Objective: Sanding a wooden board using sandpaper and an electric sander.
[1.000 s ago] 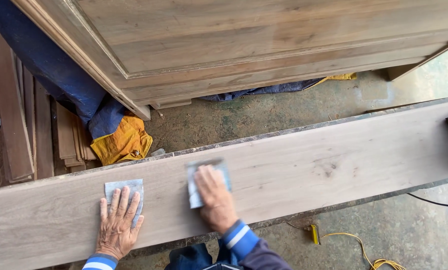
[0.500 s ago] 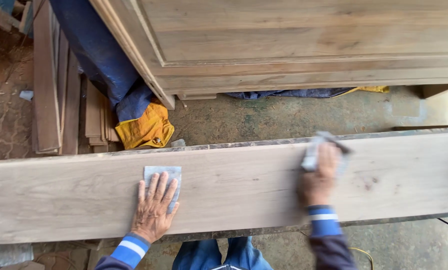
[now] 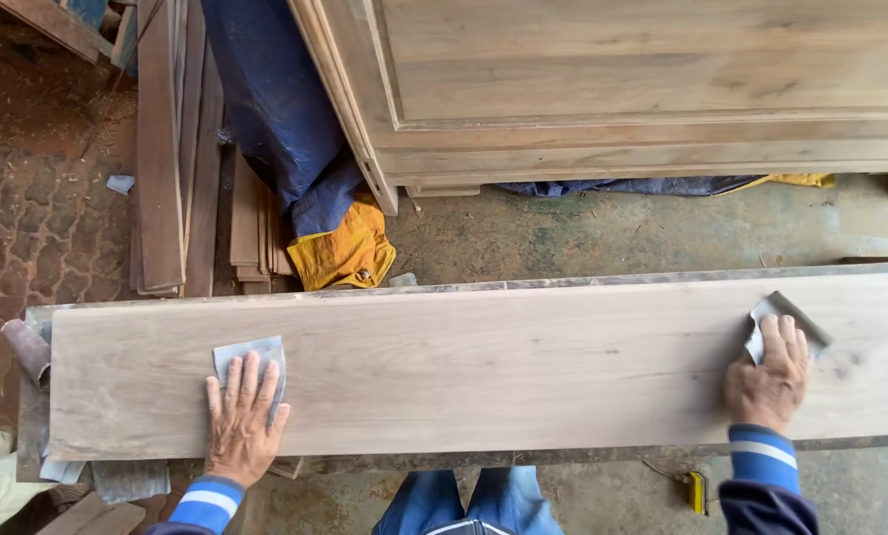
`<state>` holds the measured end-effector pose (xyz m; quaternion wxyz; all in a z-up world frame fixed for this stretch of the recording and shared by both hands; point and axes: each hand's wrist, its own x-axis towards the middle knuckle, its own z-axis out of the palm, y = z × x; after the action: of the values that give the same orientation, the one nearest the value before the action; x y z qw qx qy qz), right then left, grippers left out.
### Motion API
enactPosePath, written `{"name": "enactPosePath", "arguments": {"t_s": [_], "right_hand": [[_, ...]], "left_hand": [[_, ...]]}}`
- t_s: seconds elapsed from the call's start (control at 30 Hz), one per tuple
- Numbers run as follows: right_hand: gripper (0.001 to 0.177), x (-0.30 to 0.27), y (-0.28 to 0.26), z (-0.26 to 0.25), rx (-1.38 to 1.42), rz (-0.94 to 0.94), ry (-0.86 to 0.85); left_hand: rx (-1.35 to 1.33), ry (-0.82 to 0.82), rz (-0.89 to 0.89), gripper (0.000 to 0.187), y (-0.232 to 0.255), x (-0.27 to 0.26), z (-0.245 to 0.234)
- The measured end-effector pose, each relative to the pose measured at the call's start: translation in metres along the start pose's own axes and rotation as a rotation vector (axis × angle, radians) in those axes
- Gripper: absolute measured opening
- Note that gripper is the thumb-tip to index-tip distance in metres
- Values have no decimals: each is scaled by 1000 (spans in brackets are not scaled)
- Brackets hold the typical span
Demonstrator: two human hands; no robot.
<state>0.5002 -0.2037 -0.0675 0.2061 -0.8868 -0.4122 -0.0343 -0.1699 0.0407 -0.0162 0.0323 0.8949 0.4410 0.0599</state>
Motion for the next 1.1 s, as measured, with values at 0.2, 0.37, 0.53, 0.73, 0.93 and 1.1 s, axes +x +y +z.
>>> {"name": "enactPosePath", "arguments": {"t_s": [0.2, 0.37, 0.53, 0.73, 0.93, 1.1], "right_hand": [[91, -62, -309, 48, 358, -300, -294], [78, -97, -418, 53, 550, -693, -460], [81, -35, -266, 38, 383, -410, -306], [52, -32, -172, 27, -33, 40, 43], [84, -133, -329, 29, 262, -505, -356], [76, -102, -192, 32, 394, -367, -139]], "left_hand": [[-3, 8, -8, 69, 4, -1, 0], [1, -12, -7, 71, 4, 0, -3], [-21, -26, -10, 72, 7, -3, -5], [-74, 37, 33, 74, -2, -3, 4], [-65, -3, -1, 73, 1, -5, 6], [-65, -7, -96, 79, 41, 9, 38]]}}
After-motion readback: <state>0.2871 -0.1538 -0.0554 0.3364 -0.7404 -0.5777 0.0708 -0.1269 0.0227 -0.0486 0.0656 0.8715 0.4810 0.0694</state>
